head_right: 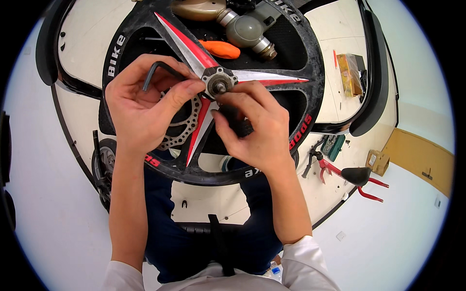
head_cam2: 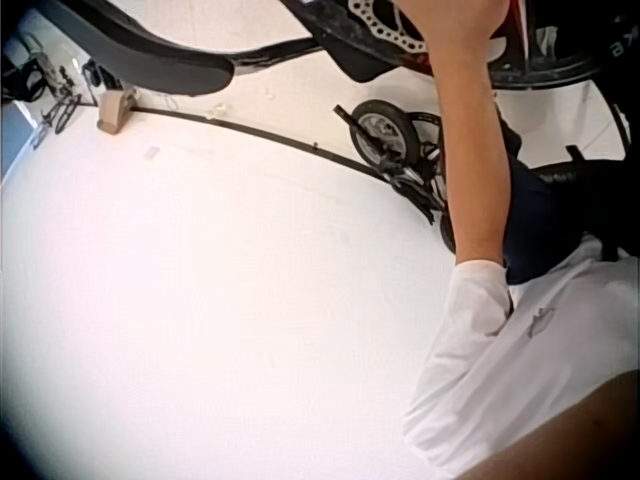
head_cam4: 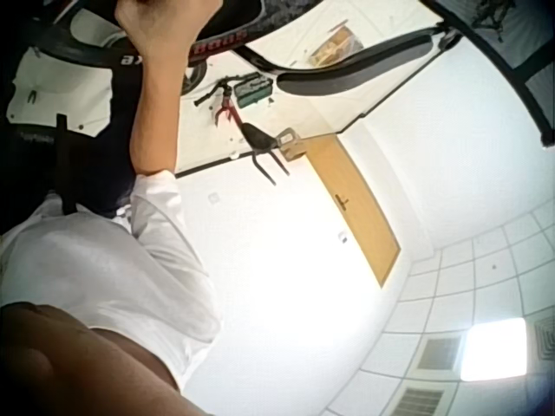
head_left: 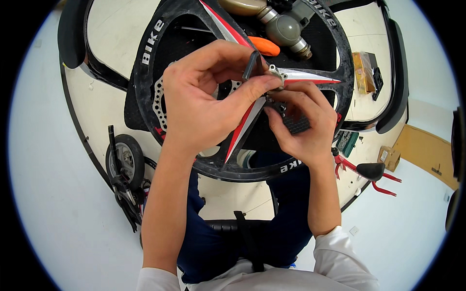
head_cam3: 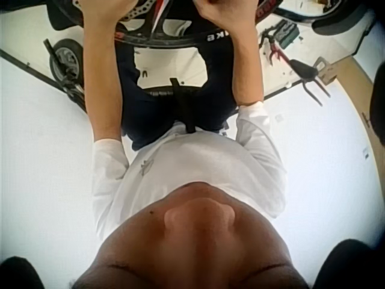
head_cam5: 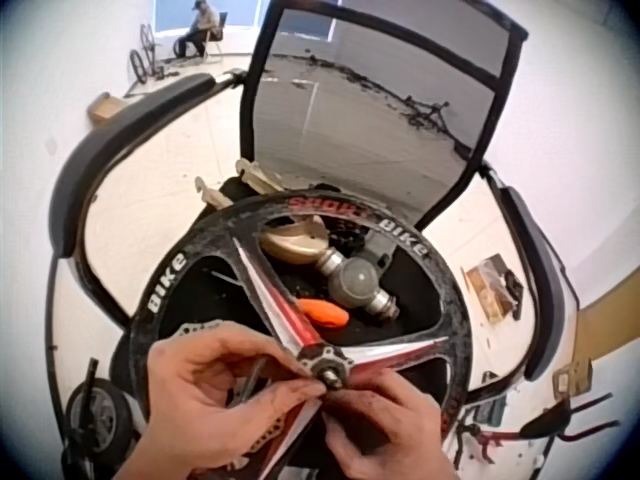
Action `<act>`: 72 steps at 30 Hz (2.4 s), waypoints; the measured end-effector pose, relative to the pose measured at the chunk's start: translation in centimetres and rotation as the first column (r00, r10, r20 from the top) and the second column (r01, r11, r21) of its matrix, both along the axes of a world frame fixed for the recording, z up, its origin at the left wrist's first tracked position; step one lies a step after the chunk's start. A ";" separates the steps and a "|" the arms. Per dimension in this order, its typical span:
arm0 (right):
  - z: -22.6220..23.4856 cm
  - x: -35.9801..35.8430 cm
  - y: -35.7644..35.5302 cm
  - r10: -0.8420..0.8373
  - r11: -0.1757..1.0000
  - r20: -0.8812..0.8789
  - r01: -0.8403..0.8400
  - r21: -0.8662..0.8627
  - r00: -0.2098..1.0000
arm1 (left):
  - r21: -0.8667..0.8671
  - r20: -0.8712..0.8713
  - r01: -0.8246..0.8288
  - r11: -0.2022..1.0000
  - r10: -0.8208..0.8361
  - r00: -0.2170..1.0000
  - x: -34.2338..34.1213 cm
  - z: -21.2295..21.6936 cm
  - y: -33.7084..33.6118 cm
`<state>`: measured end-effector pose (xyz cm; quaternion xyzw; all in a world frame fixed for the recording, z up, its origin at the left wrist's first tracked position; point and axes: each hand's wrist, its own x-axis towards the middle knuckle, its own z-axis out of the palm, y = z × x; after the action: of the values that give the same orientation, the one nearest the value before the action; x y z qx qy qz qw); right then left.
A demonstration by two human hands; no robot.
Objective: The person assembles a bicycle disc brake rotor onto a wheel hub. They place a washer and the rotor onto the hub, then use a hex key to tighten the retaining bolts to secure the rotor in place.
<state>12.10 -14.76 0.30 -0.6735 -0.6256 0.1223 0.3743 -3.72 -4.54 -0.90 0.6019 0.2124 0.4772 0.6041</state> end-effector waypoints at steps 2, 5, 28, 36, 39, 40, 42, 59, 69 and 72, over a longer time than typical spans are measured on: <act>-0.1 0.2 -0.1 -0.014 0.999 0.029 0.015 -0.030 0.999 | 0.003 0.001 0.001 1.000 -0.001 1.000 0.0 0.0 0.0; -0.9 0.6 -0.3 -0.002 1.000 0.075 0.003 -0.020 0.997 | -0.015 0.005 -0.002 1.000 0.002 1.000 0.1 0.0 -0.1; -0.6 1.3 -0.2 -0.221 0.962 -0.450 0.117 -0.249 0.865 | -0.369 -0.425 -0.139 0.919 -0.034 0.904 1.0 -0.5 0.0; -1.5 2.1 0.3 -0.293 0.929 -0.659 0.042 -0.368 0.693 | -0.398 -0.399 -0.153 0.905 -0.020 0.917 1.5 -1.0 -0.2; -1.8 1.3 0.5 -0.270 0.935 -0.651 0.032 -0.353 0.709 | -0.306 -0.394 -0.152 0.940 0.021 0.919 0.6 -1.7 -0.3; -2.0 1.4 0.2 -0.263 0.937 -0.638 0.033 -0.348 0.724 | -0.292 -0.371 -0.124 0.948 0.007 0.929 0.5 -2.5 -0.4; -1.4 2.2 -0.3 -0.284 0.936 -0.558 0.100 -0.337 0.780 | -0.217 -0.387 -0.126 0.968 0.033 0.921 0.9 -2.3 -0.3; 0.3 -0.8 -0.8 -0.125 0.986 -0.718 0.006 -0.167 0.685 | 0.390 -0.459 -0.094 0.916 0.282 0.843 -4.8 -1.6 -1.3; 0.5 1.9 -1.6 -0.175 0.981 -0.746 0.046 -0.190 0.642 | 0.613 -0.739 -0.050 0.789 0.595 0.316 -5.7 -2.2 1.9; 0.5 1.9 -1.6 -0.173 0.980 -0.750 0.034 -0.198 0.638 | 0.521 -0.763 -0.123 0.845 0.525 0.377 -6.1 -1.9 2.2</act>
<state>14.01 -16.40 0.82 -0.6224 -0.3572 0.4243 0.5523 -9.79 -2.32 -2.81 0.8082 0.5148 0.2340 0.1646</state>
